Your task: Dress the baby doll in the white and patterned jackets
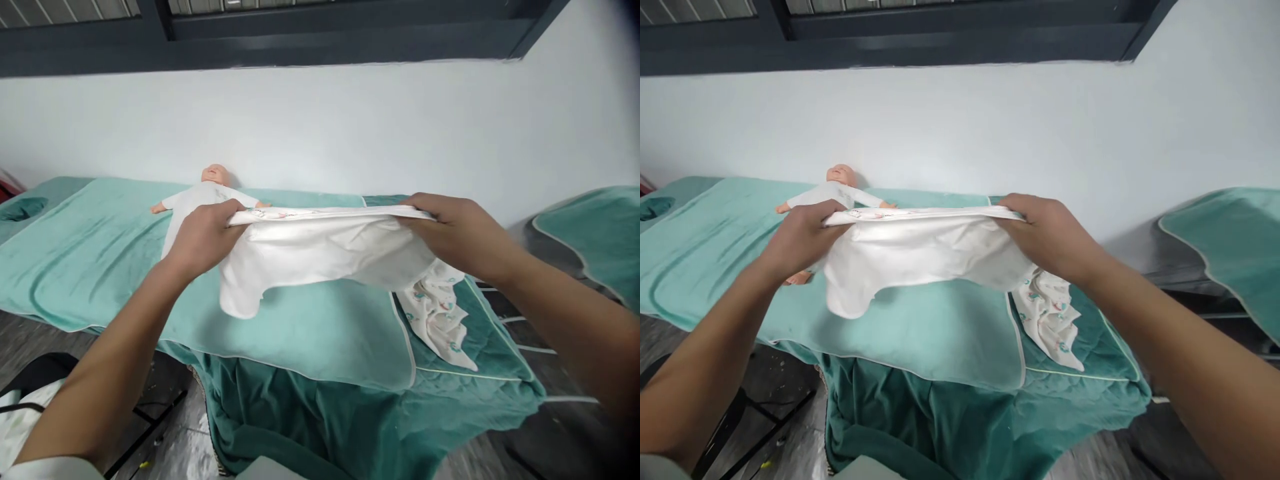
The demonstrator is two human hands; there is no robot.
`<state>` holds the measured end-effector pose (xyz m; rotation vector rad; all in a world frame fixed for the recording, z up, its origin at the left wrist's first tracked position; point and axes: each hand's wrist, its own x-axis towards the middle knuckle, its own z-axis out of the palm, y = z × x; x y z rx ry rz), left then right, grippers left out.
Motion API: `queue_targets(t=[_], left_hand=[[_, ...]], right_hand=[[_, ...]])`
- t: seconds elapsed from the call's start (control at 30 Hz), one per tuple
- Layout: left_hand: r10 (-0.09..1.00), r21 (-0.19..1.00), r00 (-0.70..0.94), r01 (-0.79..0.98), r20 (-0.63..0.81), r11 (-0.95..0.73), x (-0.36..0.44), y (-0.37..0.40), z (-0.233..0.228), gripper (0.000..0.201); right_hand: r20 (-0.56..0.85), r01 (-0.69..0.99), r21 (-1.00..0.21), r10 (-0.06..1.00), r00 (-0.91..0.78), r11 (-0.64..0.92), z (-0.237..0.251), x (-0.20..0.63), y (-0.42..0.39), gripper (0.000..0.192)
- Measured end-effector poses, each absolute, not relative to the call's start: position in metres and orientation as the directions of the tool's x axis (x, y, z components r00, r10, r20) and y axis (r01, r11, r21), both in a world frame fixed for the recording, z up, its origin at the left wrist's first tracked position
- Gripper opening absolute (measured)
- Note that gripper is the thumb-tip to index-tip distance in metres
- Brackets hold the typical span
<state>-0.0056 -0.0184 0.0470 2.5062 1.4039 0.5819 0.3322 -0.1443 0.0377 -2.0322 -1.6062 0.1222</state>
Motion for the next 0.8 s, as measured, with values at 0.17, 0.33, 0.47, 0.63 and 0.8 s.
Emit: queue_targets(t=[0.17, 0.33, 0.47, 0.63, 0.8], left_hand=[[0.867, 0.427, 0.499, 0.78, 0.018, -0.458, -0.019, -0.003, 0.047, 0.034], [0.835, 0.338, 0.527, 0.823, -0.155, -0.456, -0.007, 0.048, 0.016, 0.045], [0.892, 0.188, 0.427, 0.898, -0.149, -0.399, 0.025, 0.086, -0.024, 0.045], [0.9, -0.003, 0.39, 0.918, 0.195, -0.397, 0.067, 0.072, -0.089, 0.044], [0.778, 0.203, 0.614, 0.751, 0.132, -0.628, 0.095, 0.053, -0.142, 0.035]], right_hand=[[0.143, 0.858, -0.405, 0.905, 0.402, -0.317, 0.03, 0.344, -0.143, 0.019], [0.051, 0.947, -0.059, 0.947, 0.319, -0.316, -0.005, 0.358, -0.101, 0.038], [0.057, 0.957, 0.06, 0.958, 0.281, -0.284, -0.048, 0.356, -0.058, 0.037], [0.322, 0.968, 0.043, 0.92, 0.222, -0.249, -0.112, 0.308, -0.035, 0.04], [0.227, 0.948, -0.275, 0.947, 0.227, -0.161, -0.165, 0.259, -0.01, 0.047]])
